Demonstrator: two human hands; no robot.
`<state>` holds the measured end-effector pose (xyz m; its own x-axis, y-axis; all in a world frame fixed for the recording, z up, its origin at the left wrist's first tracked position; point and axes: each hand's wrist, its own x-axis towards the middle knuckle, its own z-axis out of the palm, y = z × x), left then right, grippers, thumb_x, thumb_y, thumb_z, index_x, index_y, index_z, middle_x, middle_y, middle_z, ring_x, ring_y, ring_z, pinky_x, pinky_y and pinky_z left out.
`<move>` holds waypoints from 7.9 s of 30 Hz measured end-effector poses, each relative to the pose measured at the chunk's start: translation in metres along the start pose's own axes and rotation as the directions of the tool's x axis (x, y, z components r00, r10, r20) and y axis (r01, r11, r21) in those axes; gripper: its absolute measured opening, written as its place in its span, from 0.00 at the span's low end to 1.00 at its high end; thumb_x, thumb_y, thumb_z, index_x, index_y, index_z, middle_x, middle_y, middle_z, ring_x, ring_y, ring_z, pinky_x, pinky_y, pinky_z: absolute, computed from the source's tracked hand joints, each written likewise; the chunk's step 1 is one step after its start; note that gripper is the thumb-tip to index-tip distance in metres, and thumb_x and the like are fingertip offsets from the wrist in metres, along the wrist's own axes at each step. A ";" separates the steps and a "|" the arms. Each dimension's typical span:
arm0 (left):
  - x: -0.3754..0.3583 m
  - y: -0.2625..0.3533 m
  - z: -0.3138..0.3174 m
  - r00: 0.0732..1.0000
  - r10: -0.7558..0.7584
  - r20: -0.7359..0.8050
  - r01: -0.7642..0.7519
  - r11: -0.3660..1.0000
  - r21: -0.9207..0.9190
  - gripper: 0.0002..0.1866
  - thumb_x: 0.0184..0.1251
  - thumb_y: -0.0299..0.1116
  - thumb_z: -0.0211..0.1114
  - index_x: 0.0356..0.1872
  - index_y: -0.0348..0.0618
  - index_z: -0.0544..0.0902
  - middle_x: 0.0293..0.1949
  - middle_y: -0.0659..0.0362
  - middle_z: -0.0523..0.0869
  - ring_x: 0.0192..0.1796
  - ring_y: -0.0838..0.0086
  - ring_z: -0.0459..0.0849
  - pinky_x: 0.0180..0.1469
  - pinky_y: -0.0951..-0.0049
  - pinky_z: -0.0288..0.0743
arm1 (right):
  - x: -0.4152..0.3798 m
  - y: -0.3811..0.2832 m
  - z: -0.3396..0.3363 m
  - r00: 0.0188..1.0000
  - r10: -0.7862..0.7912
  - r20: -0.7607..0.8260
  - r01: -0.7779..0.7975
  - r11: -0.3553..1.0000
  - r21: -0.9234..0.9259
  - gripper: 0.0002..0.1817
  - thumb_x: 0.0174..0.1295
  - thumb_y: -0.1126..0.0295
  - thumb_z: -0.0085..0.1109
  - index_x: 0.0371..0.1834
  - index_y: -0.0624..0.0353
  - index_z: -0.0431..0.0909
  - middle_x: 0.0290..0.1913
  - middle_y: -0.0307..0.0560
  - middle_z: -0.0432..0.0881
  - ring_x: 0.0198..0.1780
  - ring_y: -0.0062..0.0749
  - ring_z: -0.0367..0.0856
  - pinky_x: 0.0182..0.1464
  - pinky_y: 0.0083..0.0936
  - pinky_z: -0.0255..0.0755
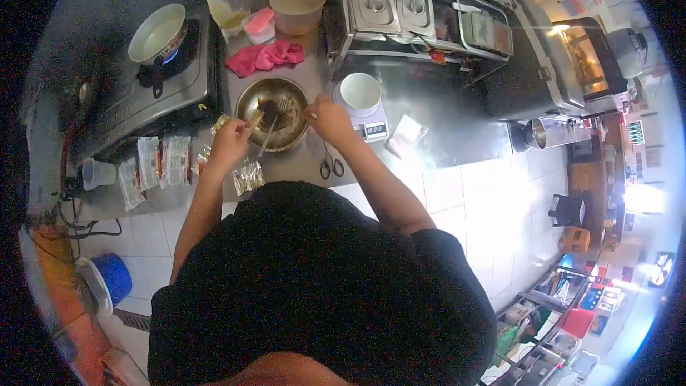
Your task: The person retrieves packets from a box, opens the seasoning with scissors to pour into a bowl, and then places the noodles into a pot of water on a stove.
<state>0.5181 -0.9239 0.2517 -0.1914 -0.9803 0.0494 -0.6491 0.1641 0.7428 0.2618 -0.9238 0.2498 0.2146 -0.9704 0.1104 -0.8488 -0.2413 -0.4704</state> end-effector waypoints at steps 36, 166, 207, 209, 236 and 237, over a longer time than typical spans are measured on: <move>0.145 0.081 0.129 0.896 0.371 0.243 -0.318 0.919 -0.232 0.26 0.58 0.46 0.61 0.51 0.37 0.73 0.42 0.47 0.79 0.37 0.63 0.81 0.43 0.68 0.73 | -0.045 0.031 0.076 0.960 -0.107 0.258 0.134 0.987 -0.090 0.09 0.54 0.65 0.50 0.35 0.54 0.77 0.40 0.52 0.72 0.37 0.46 0.77 0.37 0.37 0.74; -0.023 0.063 -0.048 0.883 0.099 0.459 0.361 0.481 -0.799 0.11 0.61 0.27 0.60 0.43 0.34 0.77 0.39 0.59 0.81 0.41 0.77 0.81 0.41 0.77 0.79 | -0.006 -0.081 -0.132 0.863 -0.312 0.397 0.201 0.933 0.297 0.26 0.33 0.61 0.75 0.36 0.63 0.80 0.24 0.45 0.75 0.28 0.32 0.73 0.30 0.26 0.65; 0.021 0.096 0.000 0.835 0.342 0.431 0.313 0.351 -0.883 0.09 0.66 0.29 0.53 0.45 0.41 0.69 0.44 0.60 0.78 0.46 0.75 0.78 0.43 0.76 0.79 | -0.006 -0.058 -0.168 0.904 -0.286 0.317 0.243 0.955 0.170 0.27 0.31 0.57 0.76 0.36 0.59 0.80 0.25 0.43 0.76 0.26 0.30 0.72 0.30 0.25 0.65; 0.036 0.103 0.015 0.821 0.337 0.460 0.310 0.413 -0.856 0.10 0.66 0.29 0.54 0.47 0.41 0.71 0.44 0.61 0.78 0.46 0.75 0.79 0.41 0.76 0.80 | -0.014 -0.043 -0.171 0.955 -0.129 0.267 0.085 0.981 0.173 0.27 0.30 0.60 0.77 0.35 0.61 0.80 0.22 0.41 0.73 0.25 0.26 0.68 0.27 0.23 0.63; 0.043 0.010 0.039 0.838 -0.173 0.517 0.539 0.121 -0.834 0.20 0.61 0.18 0.47 0.55 0.38 0.65 0.47 0.56 0.74 0.47 0.67 0.79 0.53 0.70 0.75 | -0.095 0.070 -0.023 0.961 0.252 0.114 -0.252 0.968 -0.019 0.21 0.35 0.61 0.74 0.17 0.59 0.68 0.21 0.49 0.71 0.27 0.43 0.74 0.30 0.32 0.68; 0.035 0.002 0.042 0.838 -0.221 0.499 0.515 0.019 -0.857 0.18 0.60 0.17 0.47 0.53 0.34 0.66 0.45 0.54 0.75 0.47 0.66 0.78 0.53 0.70 0.75 | -0.103 0.063 -0.008 0.959 0.253 0.128 -0.258 0.966 0.019 0.19 0.36 0.64 0.73 0.17 0.59 0.69 0.21 0.49 0.72 0.27 0.43 0.74 0.30 0.32 0.68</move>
<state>0.4790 -0.9534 0.2271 -0.3840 -0.8026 -0.4564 0.5194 -0.5965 0.6119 0.1823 -0.8392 0.2157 0.0527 -0.9907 -0.1254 -0.8664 0.0171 -0.4991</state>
